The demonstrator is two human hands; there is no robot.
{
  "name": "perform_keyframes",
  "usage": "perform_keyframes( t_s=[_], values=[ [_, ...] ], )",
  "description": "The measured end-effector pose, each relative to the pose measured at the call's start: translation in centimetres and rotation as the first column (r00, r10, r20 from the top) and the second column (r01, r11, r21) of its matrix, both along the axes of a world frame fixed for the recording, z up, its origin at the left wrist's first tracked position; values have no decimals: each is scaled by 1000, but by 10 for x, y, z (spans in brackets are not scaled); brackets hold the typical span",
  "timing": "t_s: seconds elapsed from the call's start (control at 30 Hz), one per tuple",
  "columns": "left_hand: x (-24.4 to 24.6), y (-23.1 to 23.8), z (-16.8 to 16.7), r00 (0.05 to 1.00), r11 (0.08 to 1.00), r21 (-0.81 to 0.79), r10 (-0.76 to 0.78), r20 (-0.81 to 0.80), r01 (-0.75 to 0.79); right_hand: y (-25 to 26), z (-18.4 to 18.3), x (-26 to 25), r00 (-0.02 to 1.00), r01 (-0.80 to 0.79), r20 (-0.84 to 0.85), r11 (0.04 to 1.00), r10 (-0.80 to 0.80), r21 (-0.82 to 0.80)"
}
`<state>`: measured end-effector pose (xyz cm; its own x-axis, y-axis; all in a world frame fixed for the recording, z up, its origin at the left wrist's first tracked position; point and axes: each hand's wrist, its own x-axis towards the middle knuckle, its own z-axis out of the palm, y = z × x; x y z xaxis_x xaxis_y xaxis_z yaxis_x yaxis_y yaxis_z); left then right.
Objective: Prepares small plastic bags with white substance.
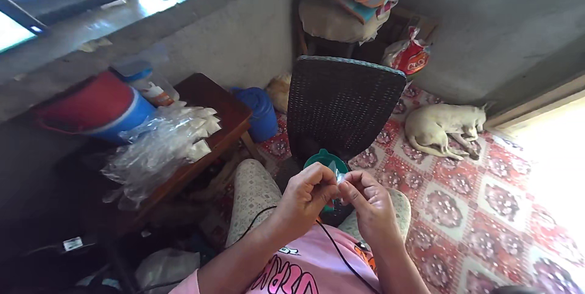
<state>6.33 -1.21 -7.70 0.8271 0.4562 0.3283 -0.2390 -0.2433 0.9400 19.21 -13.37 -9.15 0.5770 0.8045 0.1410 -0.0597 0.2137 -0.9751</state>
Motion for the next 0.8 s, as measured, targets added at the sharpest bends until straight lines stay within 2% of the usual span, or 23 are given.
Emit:
perform_keyframes(
  t_s=[0.1, 0.17, 0.3, 0.4, 0.6, 0.7, 0.8],
  values=[
    [-2, 2, -1, 1000, 999, 44, -20, -19, 21, -1, -4, 1, 971, -87, -220, 995, 96, 46],
    [-2, 2, -3, 999, 1000, 20, 8, -34, -7, -2, -5, 2, 941, -130, -304, 988, 149, 83],
    [-3, 7, -9, 983, 982, -85, 164, -89, -171, -5, -6, 8, 952, -123, -264, 984, 154, 130],
    [-4, 12, -11, 985, 978, -136, 143, -94, -155, -6, -4, 11, 967, -54, -242, 992, 80, 111],
    [-3, 6, -11, 995, 1000, -12, 25, -99, -26, 2, -11, 0, 988, -28, -156, 998, 20, -51],
    [-3, 9, -14, 988, 994, -31, 100, -119, -104, 1, -12, 0, 975, -32, -220, 999, 27, -18],
    [-3, 6, -18, 970, 976, -17, 215, -112, -218, 3, -12, -3, 987, 35, -157, 999, -35, -2]
  ],
)
